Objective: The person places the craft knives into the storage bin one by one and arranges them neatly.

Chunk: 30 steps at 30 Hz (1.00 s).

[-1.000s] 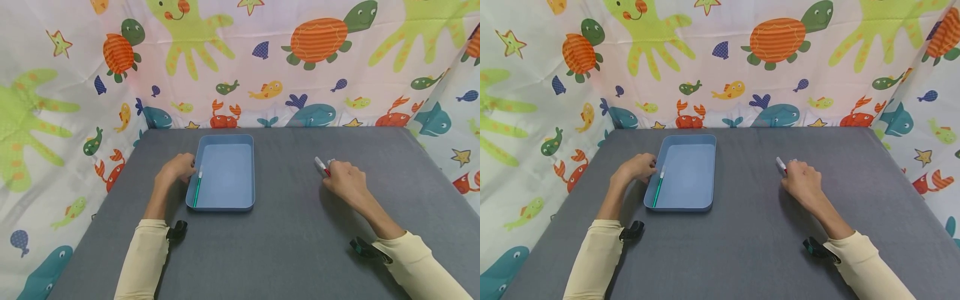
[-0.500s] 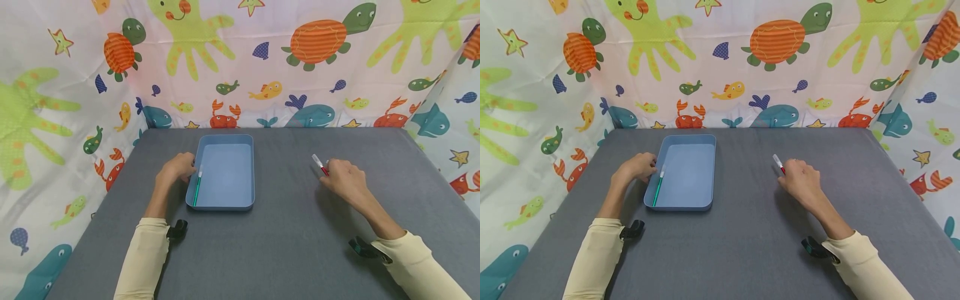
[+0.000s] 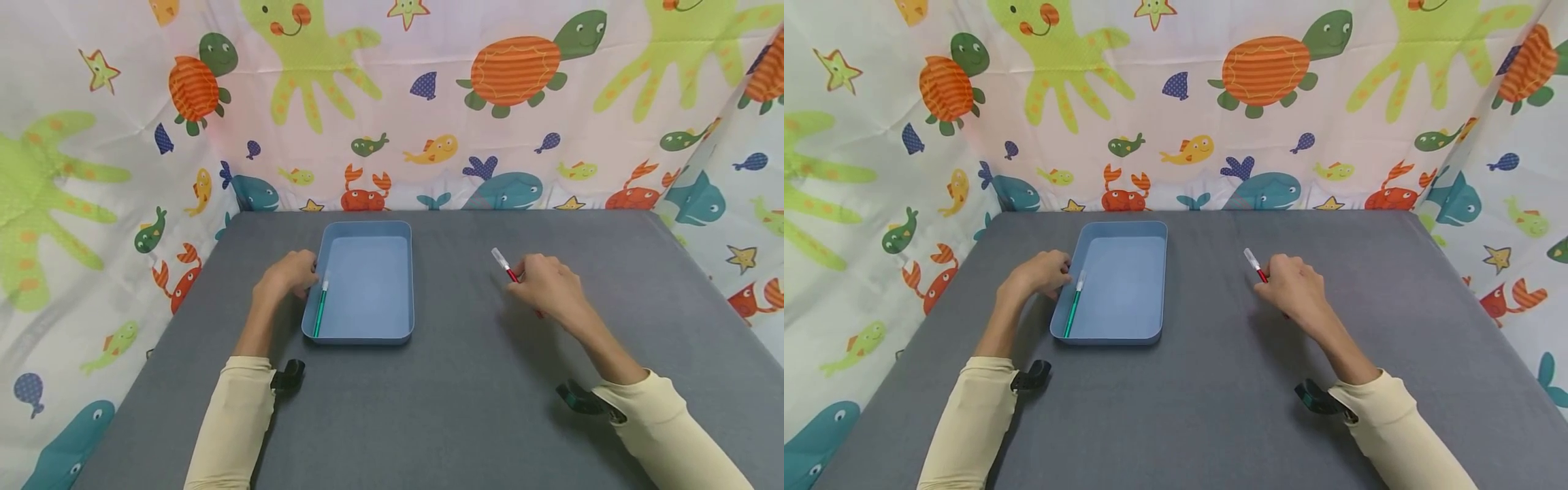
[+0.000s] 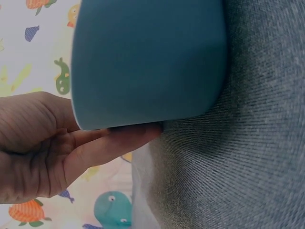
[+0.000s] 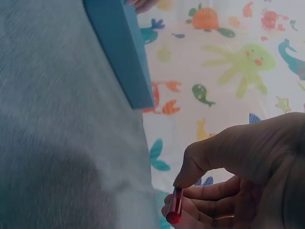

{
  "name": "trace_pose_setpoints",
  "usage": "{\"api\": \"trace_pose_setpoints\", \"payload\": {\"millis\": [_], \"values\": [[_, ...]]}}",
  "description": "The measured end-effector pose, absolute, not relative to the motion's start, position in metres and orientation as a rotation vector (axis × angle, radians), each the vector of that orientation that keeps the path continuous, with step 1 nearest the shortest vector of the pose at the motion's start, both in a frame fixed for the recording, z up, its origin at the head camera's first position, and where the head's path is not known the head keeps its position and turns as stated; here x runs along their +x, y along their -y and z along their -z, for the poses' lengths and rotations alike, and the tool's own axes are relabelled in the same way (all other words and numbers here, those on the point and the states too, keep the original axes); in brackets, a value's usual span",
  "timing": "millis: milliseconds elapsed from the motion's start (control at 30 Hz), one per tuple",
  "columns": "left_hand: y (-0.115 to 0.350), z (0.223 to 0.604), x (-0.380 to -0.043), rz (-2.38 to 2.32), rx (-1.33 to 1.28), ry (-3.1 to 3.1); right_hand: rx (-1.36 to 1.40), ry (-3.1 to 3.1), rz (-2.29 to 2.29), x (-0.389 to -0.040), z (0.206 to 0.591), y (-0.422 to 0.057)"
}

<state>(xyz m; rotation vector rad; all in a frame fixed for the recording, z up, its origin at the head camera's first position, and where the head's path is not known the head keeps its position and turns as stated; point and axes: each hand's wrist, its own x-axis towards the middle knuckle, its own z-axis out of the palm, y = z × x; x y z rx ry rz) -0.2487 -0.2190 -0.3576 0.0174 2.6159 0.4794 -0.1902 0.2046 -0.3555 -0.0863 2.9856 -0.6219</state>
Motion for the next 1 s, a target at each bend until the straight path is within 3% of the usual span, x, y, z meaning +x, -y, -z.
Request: {"api": "trace_pose_setpoints", "payload": {"millis": [1000], "values": [[0.219, 0.361, -0.249, -0.497, 0.019, -2.622, -0.356, -2.836, 0.885, -0.207, 0.335, -0.121]]}}
